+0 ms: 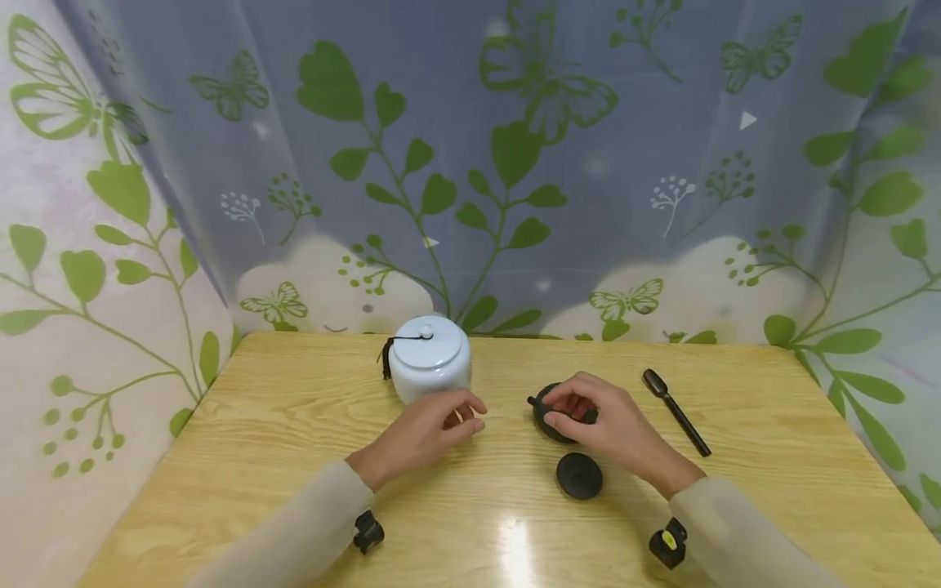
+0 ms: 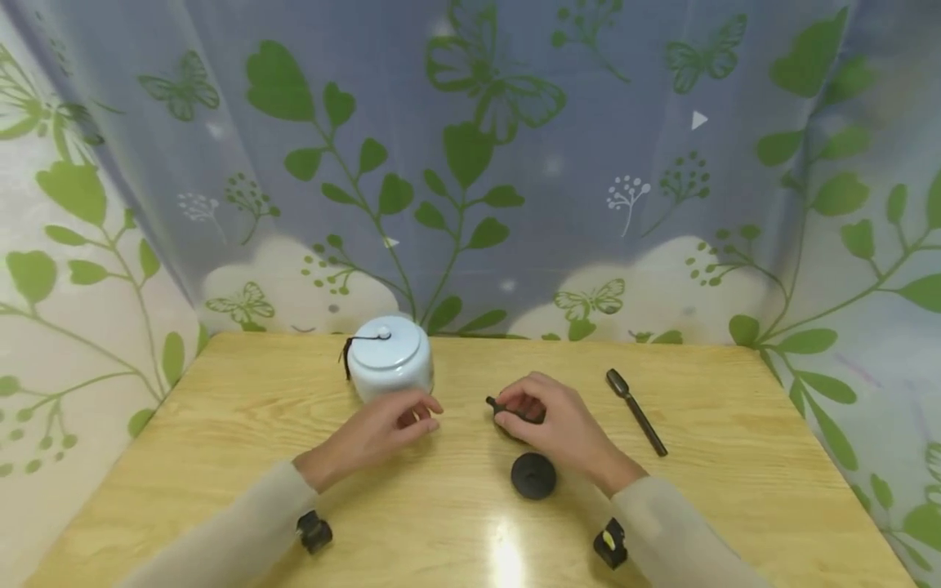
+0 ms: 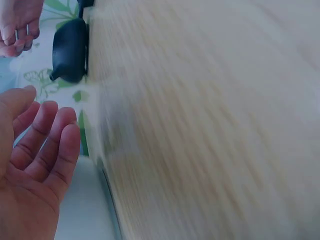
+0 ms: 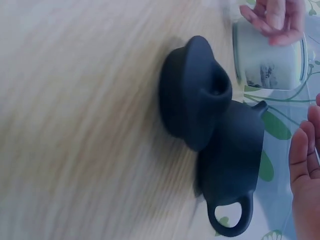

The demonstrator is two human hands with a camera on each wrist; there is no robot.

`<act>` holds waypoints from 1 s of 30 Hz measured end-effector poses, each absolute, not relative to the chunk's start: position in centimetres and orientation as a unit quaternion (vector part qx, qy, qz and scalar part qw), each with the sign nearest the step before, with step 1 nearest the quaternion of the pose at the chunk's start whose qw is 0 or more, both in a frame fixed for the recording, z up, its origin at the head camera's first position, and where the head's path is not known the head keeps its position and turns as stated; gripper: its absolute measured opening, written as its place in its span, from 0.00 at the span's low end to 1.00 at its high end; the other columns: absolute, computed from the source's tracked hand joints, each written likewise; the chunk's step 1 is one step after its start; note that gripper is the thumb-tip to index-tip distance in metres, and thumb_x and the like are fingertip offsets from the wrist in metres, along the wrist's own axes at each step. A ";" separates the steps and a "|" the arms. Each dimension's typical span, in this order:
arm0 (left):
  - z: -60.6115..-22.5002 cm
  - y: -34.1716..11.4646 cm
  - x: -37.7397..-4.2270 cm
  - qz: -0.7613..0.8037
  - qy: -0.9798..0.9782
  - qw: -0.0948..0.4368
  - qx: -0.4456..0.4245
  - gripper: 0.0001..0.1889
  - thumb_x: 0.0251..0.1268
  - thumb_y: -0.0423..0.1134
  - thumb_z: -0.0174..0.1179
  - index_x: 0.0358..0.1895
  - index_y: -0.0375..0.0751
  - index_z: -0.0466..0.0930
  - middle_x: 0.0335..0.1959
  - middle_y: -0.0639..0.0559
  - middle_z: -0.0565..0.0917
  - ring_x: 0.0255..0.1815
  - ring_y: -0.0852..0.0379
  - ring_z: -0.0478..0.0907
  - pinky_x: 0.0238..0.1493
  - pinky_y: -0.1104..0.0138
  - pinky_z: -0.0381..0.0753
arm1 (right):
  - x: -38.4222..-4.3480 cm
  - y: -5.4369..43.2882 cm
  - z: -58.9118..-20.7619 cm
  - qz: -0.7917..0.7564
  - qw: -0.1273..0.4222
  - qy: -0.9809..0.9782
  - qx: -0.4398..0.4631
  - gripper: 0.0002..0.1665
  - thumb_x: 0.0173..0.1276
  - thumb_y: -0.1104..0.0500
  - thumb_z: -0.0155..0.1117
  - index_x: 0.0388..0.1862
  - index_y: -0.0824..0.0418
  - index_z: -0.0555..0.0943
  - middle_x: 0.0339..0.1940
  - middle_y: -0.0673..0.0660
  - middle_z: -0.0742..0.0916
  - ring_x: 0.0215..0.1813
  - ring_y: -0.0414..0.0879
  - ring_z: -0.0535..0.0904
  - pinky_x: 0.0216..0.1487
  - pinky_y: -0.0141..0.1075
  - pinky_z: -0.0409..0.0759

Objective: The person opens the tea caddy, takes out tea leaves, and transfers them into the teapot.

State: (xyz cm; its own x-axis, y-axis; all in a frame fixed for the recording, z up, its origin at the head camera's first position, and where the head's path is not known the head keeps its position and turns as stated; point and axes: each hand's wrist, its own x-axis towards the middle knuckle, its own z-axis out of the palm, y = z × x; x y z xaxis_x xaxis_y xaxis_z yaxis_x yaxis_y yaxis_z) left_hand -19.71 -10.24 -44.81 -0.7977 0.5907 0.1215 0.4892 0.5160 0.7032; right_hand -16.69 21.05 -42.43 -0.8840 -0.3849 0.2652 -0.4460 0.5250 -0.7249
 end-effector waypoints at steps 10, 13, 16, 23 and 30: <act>-45.0 -14.3 -19.6 0.389 0.868 0.062 0.303 0.10 0.82 0.46 0.65 0.54 0.45 0.87 0.41 0.59 0.88 0.41 0.64 0.82 0.46 0.68 0.85 | -18.2 19.5 -41.5 0.427 0.015 -0.875 0.227 0.11 0.77 0.50 0.75 0.55 0.47 0.89 0.45 0.45 0.86 0.44 0.39 0.83 0.49 0.37 0.85; -45.0 -15.4 -19.6 0.389 0.869 0.055 0.300 0.09 0.81 0.44 0.66 0.53 0.45 0.88 0.41 0.59 0.88 0.41 0.65 0.82 0.46 0.68 0.85 | -18.7 19.0 -41.2 0.432 0.012 -0.874 0.225 0.12 0.77 0.50 0.75 0.56 0.46 0.88 0.46 0.46 0.87 0.46 0.41 0.83 0.51 0.39 0.86; -45.0 -16.4 -19.7 0.384 0.874 0.045 0.293 0.08 0.80 0.44 0.67 0.52 0.46 0.88 0.41 0.59 0.89 0.42 0.65 0.82 0.46 0.68 0.85 | -19.1 18.5 -40.8 0.435 0.012 -0.872 0.225 0.12 0.77 0.50 0.75 0.56 0.46 0.88 0.49 0.48 0.88 0.48 0.42 0.83 0.53 0.40 0.87; -45.0 -18.6 -20.1 0.364 0.892 0.026 0.267 0.07 0.79 0.43 0.68 0.52 0.48 0.89 0.41 0.61 0.89 0.42 0.65 0.83 0.47 0.68 0.85 | -20.7 16.8 -40.2 0.443 0.015 -0.866 0.232 0.13 0.76 0.51 0.76 0.56 0.50 0.89 0.52 0.54 0.90 0.51 0.44 0.83 0.53 0.39 0.87; -45.0 -19.9 -20.6 0.373 0.896 0.023 0.241 0.08 0.79 0.45 0.69 0.53 0.50 0.89 0.42 0.62 0.89 0.44 0.64 0.84 0.49 0.66 0.86 | -22.2 15.1 -39.4 0.434 0.022 -0.868 0.242 0.13 0.76 0.51 0.76 0.55 0.51 0.89 0.51 0.53 0.89 0.51 0.44 0.82 0.52 0.38 0.86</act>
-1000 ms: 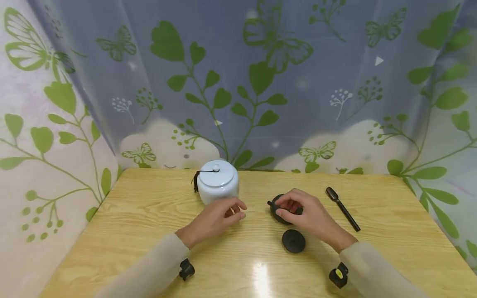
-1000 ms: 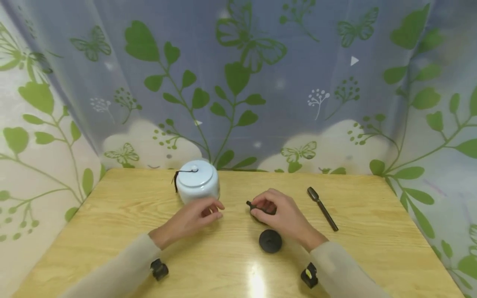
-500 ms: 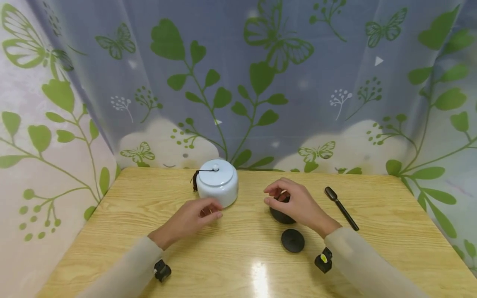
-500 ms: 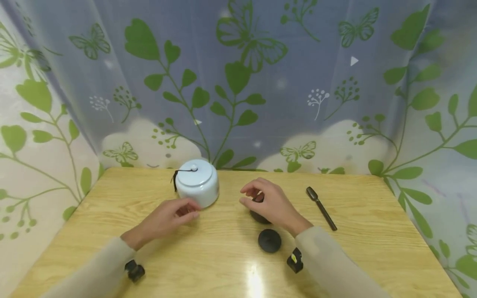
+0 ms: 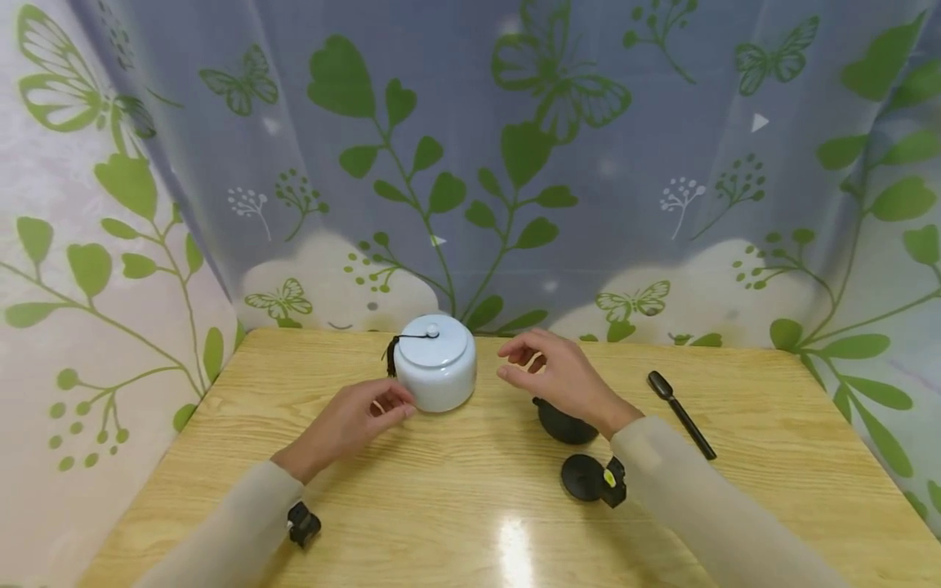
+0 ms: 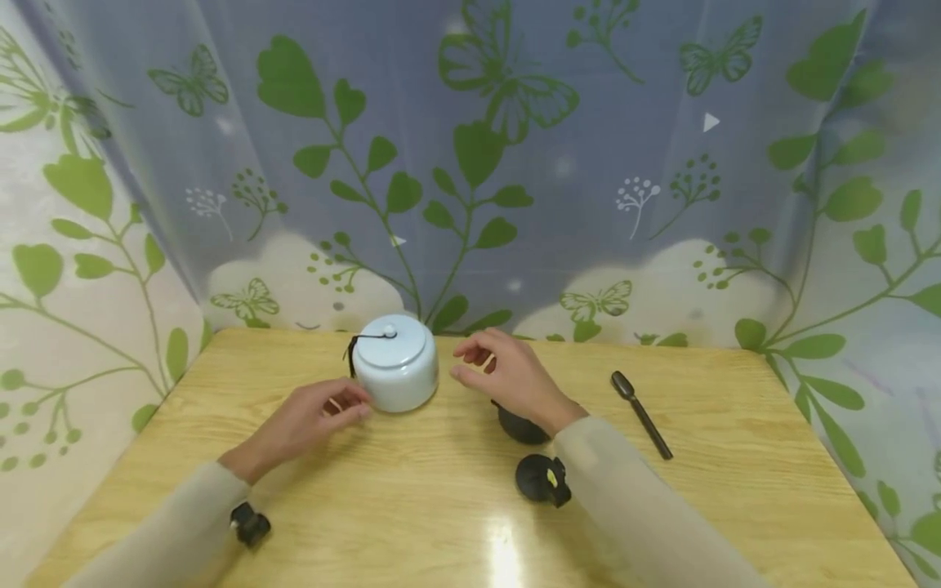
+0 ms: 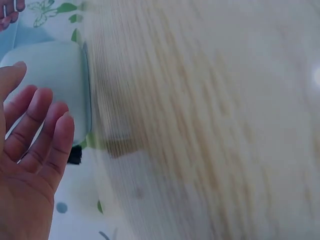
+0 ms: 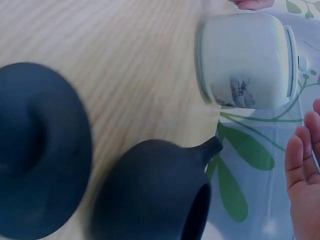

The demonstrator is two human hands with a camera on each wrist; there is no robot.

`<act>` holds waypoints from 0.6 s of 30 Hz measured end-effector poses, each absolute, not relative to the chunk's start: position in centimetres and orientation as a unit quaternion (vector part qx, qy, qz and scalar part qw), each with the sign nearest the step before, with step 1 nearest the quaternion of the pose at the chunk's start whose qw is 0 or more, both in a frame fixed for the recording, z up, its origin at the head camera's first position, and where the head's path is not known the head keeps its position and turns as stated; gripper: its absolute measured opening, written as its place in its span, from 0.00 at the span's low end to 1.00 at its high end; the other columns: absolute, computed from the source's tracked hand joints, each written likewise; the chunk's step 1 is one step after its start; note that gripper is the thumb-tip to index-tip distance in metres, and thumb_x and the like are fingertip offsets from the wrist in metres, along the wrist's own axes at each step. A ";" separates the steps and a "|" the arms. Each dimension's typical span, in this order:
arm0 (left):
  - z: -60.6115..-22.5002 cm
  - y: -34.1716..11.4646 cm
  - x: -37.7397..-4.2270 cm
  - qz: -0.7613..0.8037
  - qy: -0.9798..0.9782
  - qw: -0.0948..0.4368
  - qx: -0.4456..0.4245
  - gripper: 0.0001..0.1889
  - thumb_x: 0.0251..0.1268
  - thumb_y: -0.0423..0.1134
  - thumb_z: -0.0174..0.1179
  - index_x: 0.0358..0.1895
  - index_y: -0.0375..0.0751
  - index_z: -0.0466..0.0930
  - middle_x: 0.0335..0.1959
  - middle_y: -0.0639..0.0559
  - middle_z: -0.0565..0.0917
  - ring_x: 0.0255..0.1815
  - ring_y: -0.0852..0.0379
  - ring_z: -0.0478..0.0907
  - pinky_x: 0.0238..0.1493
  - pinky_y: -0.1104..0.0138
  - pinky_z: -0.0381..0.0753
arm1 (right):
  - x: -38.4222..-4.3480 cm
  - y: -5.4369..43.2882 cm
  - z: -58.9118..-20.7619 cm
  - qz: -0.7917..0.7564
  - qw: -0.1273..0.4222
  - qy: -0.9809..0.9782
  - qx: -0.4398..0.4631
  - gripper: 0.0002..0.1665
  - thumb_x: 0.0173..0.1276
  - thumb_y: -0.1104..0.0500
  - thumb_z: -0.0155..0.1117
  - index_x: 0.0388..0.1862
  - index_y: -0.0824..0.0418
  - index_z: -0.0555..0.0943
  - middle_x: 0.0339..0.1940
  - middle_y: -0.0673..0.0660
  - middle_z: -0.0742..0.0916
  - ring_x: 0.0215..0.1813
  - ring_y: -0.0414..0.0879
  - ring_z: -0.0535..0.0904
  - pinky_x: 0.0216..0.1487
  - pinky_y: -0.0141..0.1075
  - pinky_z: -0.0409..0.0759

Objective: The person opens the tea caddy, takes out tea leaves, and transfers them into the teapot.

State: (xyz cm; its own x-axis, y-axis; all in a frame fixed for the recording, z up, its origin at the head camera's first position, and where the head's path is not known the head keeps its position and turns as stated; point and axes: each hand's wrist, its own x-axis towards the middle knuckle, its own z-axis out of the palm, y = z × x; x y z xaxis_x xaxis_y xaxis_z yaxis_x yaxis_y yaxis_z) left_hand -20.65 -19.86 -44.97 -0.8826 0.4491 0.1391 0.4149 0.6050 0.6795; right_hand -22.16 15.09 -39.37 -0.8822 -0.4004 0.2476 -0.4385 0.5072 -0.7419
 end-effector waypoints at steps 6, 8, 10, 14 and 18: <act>-44.9 -20.4 -21.1 0.378 0.899 0.013 0.220 0.07 0.79 0.46 0.69 0.52 0.52 0.88 0.43 0.61 0.89 0.45 0.62 0.84 0.49 0.66 0.86 | -23.3 13.4 -38.7 0.440 0.009 -0.865 0.241 0.15 0.75 0.52 0.77 0.57 0.53 0.89 0.49 0.52 0.87 0.51 0.47 0.81 0.53 0.41 0.85; -44.9 -20.4 -21.3 0.379 0.900 0.005 0.214 0.07 0.78 0.45 0.70 0.51 0.51 0.88 0.43 0.61 0.89 0.45 0.62 0.84 0.49 0.66 0.86 | -23.7 12.9 -38.5 0.443 0.006 -0.864 0.241 0.16 0.75 0.52 0.76 0.57 0.55 0.89 0.49 0.52 0.87 0.52 0.47 0.81 0.54 0.42 0.84; -44.8 -20.4 -21.5 0.379 0.902 0.000 0.208 0.07 0.77 0.45 0.70 0.51 0.51 0.88 0.42 0.60 0.89 0.45 0.61 0.84 0.49 0.65 0.86 | -24.1 12.3 -38.3 0.443 0.004 -0.863 0.244 0.17 0.75 0.52 0.76 0.58 0.56 0.89 0.49 0.52 0.87 0.52 0.48 0.81 0.55 0.43 0.84; -44.7 -20.6 -21.7 0.376 0.906 -0.010 0.193 0.10 0.76 0.46 0.72 0.52 0.48 0.87 0.42 0.59 0.89 0.44 0.61 0.84 0.50 0.64 0.87 | -24.7 11.4 -37.9 0.443 -0.005 -0.863 0.244 0.17 0.76 0.50 0.75 0.58 0.55 0.88 0.51 0.53 0.86 0.55 0.50 0.81 0.56 0.44 0.83; -44.7 -20.9 -21.9 0.377 0.910 -0.019 0.172 0.16 0.75 0.47 0.73 0.57 0.45 0.85 0.47 0.53 0.89 0.44 0.58 0.85 0.47 0.62 0.87 | -25.4 10.5 -37.5 0.440 -0.008 -0.865 0.242 0.19 0.75 0.49 0.75 0.59 0.55 0.88 0.53 0.55 0.87 0.57 0.54 0.82 0.57 0.44 0.83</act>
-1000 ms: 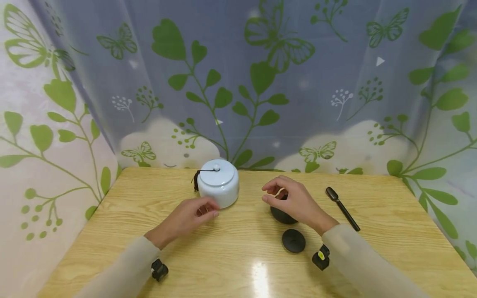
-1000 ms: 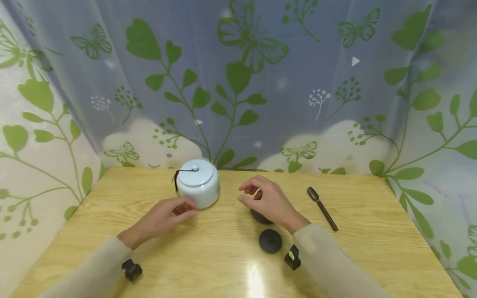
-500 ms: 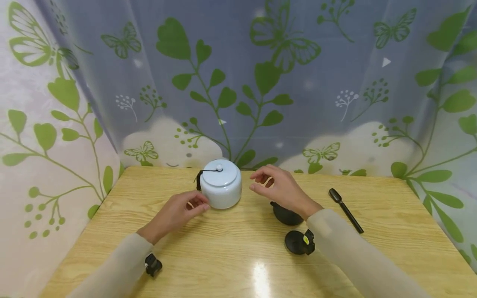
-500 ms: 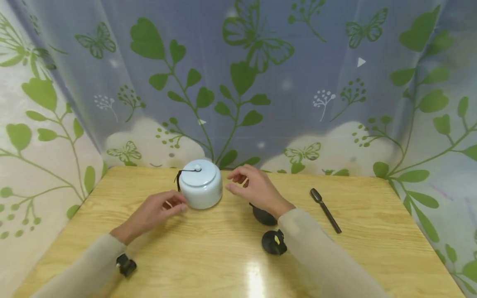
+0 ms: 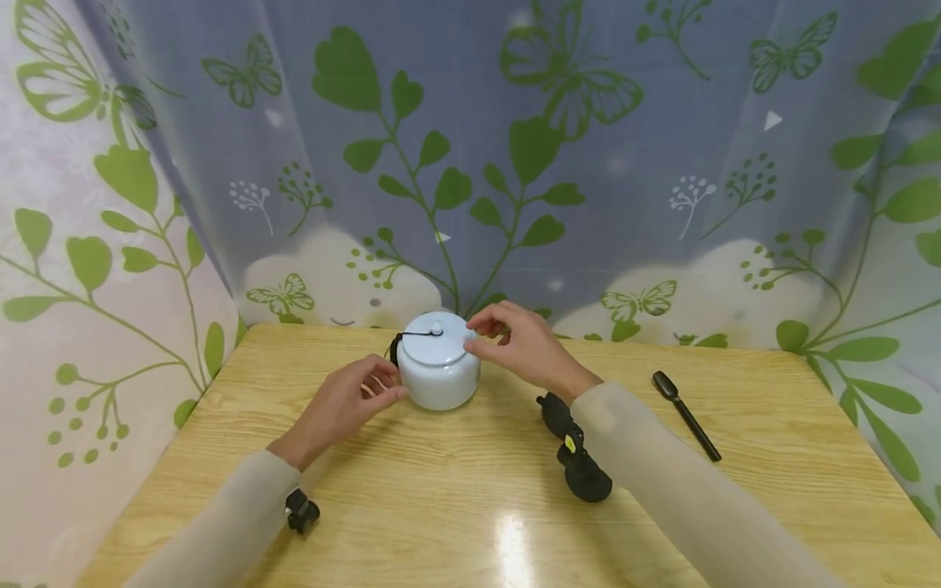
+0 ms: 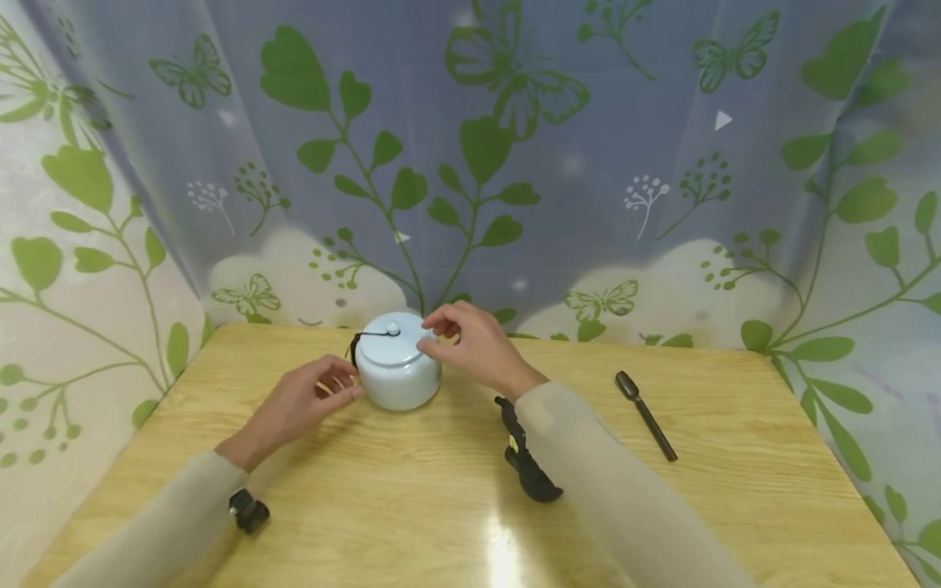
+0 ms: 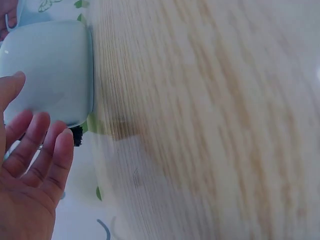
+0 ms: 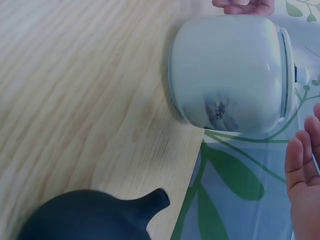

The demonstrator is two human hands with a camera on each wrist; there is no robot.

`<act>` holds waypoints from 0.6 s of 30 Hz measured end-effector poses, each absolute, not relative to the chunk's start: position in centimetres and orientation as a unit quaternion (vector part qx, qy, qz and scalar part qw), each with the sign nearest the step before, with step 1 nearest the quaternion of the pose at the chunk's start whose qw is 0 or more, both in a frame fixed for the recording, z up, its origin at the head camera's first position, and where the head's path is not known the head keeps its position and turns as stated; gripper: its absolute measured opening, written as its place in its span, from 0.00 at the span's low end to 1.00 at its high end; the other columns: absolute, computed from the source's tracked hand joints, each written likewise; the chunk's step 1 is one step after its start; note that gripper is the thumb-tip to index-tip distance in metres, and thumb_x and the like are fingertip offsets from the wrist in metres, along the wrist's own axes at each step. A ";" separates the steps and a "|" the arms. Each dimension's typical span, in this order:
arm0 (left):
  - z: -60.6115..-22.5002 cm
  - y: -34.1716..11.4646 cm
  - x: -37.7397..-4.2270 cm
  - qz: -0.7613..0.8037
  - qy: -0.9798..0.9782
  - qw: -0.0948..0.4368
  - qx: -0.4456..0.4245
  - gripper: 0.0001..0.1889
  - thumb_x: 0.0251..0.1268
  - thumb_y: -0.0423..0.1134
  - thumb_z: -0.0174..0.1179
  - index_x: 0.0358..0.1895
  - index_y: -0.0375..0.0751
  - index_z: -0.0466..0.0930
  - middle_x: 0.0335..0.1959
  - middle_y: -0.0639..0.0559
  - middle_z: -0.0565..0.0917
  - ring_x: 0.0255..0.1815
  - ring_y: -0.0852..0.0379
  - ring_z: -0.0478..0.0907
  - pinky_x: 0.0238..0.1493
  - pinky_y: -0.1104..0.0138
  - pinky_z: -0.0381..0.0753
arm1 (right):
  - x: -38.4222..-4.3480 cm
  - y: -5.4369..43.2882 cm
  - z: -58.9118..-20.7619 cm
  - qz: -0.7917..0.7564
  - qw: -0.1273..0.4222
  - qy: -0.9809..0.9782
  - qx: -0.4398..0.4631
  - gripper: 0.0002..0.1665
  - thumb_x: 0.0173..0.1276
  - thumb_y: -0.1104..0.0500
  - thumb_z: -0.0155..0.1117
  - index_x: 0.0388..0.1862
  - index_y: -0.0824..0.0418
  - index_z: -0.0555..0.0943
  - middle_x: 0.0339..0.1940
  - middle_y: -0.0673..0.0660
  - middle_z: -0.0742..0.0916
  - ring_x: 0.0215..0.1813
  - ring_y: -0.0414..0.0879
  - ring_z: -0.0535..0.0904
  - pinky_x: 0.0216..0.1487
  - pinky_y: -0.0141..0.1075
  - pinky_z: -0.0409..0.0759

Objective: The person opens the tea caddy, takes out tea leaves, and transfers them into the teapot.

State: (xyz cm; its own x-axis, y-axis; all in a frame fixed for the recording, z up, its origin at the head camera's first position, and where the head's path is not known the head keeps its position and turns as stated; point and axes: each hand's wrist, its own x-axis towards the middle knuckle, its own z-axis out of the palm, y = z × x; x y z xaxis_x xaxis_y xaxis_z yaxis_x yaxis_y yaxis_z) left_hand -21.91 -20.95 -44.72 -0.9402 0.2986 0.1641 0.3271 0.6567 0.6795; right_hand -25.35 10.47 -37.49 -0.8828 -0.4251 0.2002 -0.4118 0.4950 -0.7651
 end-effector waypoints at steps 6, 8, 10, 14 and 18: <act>-44.7 -20.9 -22.3 -0.386 -0.910 0.004 -0.152 0.33 0.73 0.50 0.75 0.74 0.43 0.75 0.63 0.42 0.84 0.53 0.48 0.87 0.52 0.54 0.89 | -26.3 9.2 -37.6 -0.426 -0.001 0.873 -0.237 0.20 0.74 0.50 0.77 0.60 0.56 0.89 0.49 0.55 0.87 0.55 0.55 0.83 0.57 0.43 0.83; -44.8 -21.0 -22.6 -0.392 -0.908 -0.007 -0.150 0.38 0.72 0.51 0.75 0.78 0.43 0.71 0.67 0.41 0.82 0.58 0.45 0.86 0.55 0.52 0.89 | -26.5 8.7 -37.6 -0.419 -0.002 0.877 -0.236 0.21 0.73 0.49 0.78 0.61 0.55 0.89 0.49 0.54 0.87 0.54 0.53 0.83 0.57 0.43 0.83; -44.8 -21.0 -22.9 -0.403 -0.903 -0.020 -0.151 0.42 0.72 0.53 0.75 0.82 0.43 0.67 0.71 0.41 0.79 0.61 0.43 0.84 0.58 0.50 0.89 | -26.7 8.2 -37.6 -0.413 -0.002 0.880 -0.234 0.22 0.73 0.49 0.78 0.62 0.55 0.89 0.49 0.54 0.87 0.53 0.51 0.83 0.57 0.44 0.83; -44.8 -20.8 -23.6 -0.425 -0.891 -0.044 -0.151 0.48 0.71 0.56 0.75 0.85 0.43 0.61 0.77 0.42 0.75 0.68 0.40 0.81 0.62 0.50 0.87 | -27.0 7.5 -37.8 -0.409 -0.005 0.882 -0.232 0.22 0.72 0.48 0.78 0.61 0.55 0.89 0.49 0.54 0.87 0.52 0.48 0.82 0.56 0.42 0.81; -44.7 -20.4 -24.0 -0.443 -0.881 -0.064 -0.155 0.52 0.70 0.58 0.75 0.88 0.45 0.56 0.81 0.43 0.70 0.73 0.39 0.76 0.66 0.47 0.84 | -27.1 6.9 -38.0 -0.406 -0.002 0.885 -0.229 0.21 0.72 0.48 0.79 0.59 0.56 0.90 0.48 0.54 0.86 0.50 0.48 0.81 0.54 0.40 0.79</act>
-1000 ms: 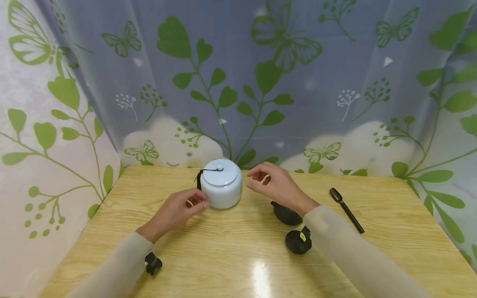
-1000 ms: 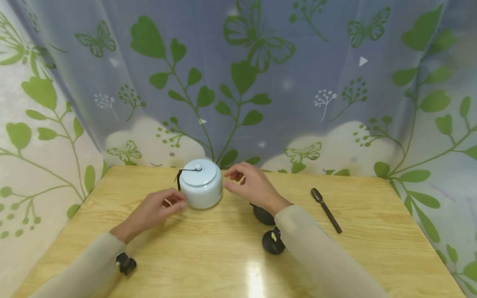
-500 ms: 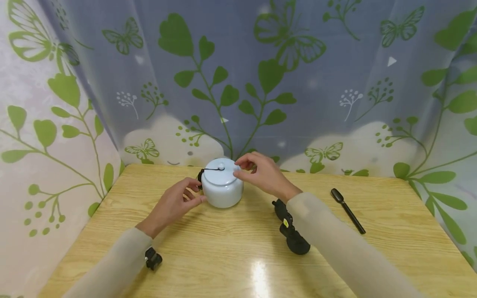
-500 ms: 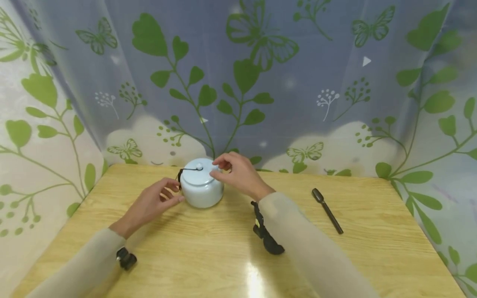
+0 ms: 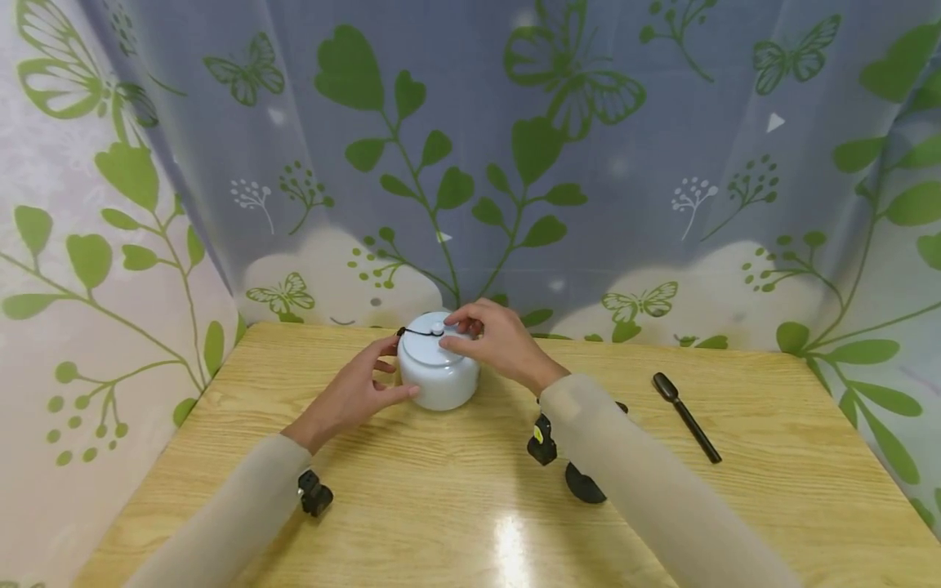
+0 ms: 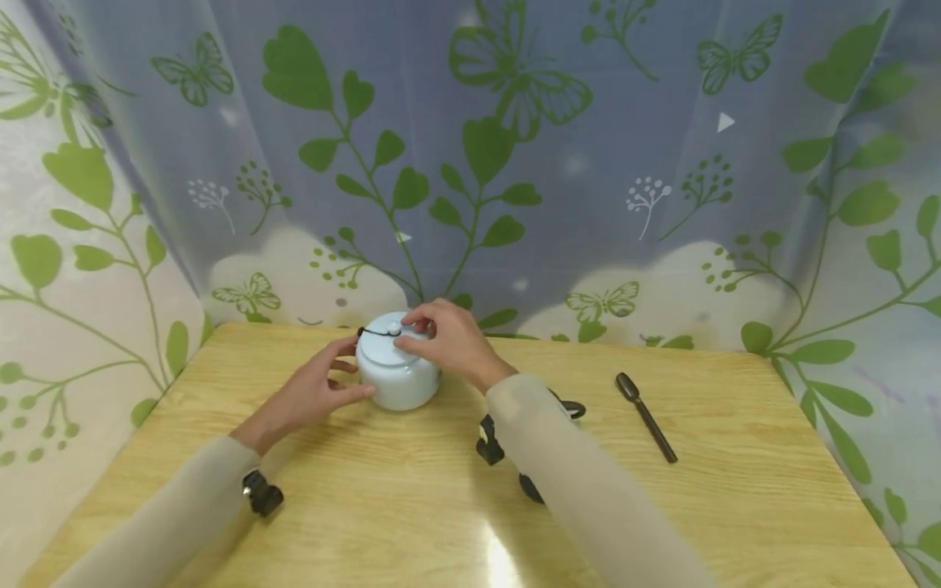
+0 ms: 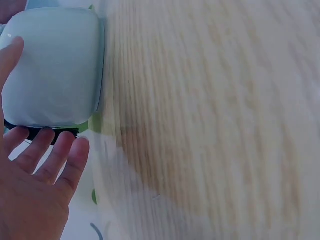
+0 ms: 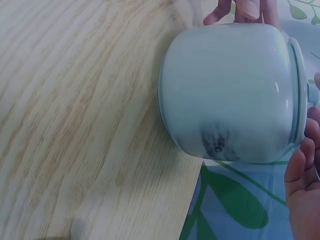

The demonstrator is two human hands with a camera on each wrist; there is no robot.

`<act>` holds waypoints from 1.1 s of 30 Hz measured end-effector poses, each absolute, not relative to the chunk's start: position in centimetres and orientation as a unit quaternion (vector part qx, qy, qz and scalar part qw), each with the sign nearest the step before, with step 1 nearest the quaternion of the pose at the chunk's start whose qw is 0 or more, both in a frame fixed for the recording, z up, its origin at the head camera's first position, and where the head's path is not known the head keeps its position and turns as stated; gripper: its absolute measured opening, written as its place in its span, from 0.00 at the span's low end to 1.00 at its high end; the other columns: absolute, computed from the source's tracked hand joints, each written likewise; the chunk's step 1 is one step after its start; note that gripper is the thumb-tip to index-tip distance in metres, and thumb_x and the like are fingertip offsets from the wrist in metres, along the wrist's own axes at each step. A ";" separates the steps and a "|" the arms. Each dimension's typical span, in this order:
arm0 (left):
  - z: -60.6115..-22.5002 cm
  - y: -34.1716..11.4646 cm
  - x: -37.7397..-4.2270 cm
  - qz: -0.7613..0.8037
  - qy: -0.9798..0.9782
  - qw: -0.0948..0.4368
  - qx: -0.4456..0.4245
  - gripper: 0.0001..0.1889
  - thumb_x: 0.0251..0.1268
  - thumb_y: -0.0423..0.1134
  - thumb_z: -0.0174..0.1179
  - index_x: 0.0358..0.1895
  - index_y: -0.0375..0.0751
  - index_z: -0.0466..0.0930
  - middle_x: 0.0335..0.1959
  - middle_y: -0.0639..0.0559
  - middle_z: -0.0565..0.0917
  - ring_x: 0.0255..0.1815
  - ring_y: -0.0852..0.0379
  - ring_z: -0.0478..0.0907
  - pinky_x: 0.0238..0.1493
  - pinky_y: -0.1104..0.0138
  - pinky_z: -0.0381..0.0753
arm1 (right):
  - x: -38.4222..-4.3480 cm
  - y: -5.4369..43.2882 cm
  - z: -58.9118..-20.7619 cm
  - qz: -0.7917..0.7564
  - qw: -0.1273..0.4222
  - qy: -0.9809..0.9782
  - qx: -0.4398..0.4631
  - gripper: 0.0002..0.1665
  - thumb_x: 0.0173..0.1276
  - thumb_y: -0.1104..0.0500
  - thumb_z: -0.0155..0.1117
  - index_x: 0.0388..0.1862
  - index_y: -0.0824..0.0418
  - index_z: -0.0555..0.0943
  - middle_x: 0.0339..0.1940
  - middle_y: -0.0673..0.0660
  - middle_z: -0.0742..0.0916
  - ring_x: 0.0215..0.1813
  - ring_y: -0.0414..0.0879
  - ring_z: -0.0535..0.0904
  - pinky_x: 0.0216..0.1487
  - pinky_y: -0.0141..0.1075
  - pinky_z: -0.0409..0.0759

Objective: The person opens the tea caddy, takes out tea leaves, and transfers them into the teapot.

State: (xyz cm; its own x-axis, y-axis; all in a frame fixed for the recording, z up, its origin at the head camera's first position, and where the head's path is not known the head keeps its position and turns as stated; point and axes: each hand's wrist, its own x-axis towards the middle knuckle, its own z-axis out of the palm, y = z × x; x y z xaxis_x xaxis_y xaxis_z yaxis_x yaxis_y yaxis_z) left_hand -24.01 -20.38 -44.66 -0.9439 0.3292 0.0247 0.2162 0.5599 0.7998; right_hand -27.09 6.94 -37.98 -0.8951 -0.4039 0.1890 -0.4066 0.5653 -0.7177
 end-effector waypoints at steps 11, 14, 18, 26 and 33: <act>-44.3 -19.5 -24.9 0.476 0.858 0.093 0.173 0.61 0.70 0.53 0.77 0.91 0.46 0.39 0.90 0.42 0.53 0.84 0.35 0.63 0.77 0.41 0.75 | -27.5 5.2 -38.4 0.401 0.021 -0.888 0.225 0.23 0.70 0.47 0.81 0.56 0.59 0.90 0.44 0.52 0.84 0.46 0.47 0.78 0.50 0.38 0.77; -44.3 -19.0 -25.2 0.500 0.840 0.105 0.182 0.63 0.70 0.51 0.77 0.92 0.49 0.34 0.91 0.43 0.47 0.86 0.37 0.58 0.79 0.40 0.72 | -27.5 4.9 -38.6 0.406 0.031 -0.888 0.215 0.24 0.69 0.47 0.82 0.56 0.59 0.90 0.45 0.53 0.85 0.47 0.47 0.78 0.50 0.39 0.77; -44.3 -18.2 -25.4 0.520 0.825 0.098 0.197 0.64 0.68 0.49 0.78 0.92 0.50 0.34 0.90 0.44 0.49 0.85 0.40 0.60 0.80 0.40 0.70 | -27.6 4.6 -39.0 0.416 0.037 -0.886 0.202 0.24 0.70 0.45 0.81 0.57 0.58 0.90 0.46 0.52 0.85 0.49 0.47 0.78 0.52 0.39 0.78; -44.6 -16.9 -25.7 0.513 0.833 0.071 0.195 0.65 0.63 0.50 0.81 0.91 0.48 0.38 0.85 0.44 0.60 0.77 0.42 0.71 0.77 0.44 0.71 | -27.6 4.6 -39.6 0.434 0.059 -0.878 0.193 0.20 0.70 0.45 0.81 0.53 0.57 0.92 0.48 0.53 0.85 0.54 0.50 0.80 0.60 0.45 0.80; -44.7 -17.1 -25.7 0.503 0.841 0.068 0.186 0.65 0.63 0.53 0.81 0.91 0.51 0.38 0.85 0.44 0.61 0.77 0.42 0.72 0.76 0.42 0.72 | -27.7 4.5 -40.0 0.446 0.059 -0.872 0.195 0.21 0.71 0.43 0.79 0.53 0.55 0.92 0.63 0.53 0.84 0.70 0.53 0.77 0.74 0.54 0.76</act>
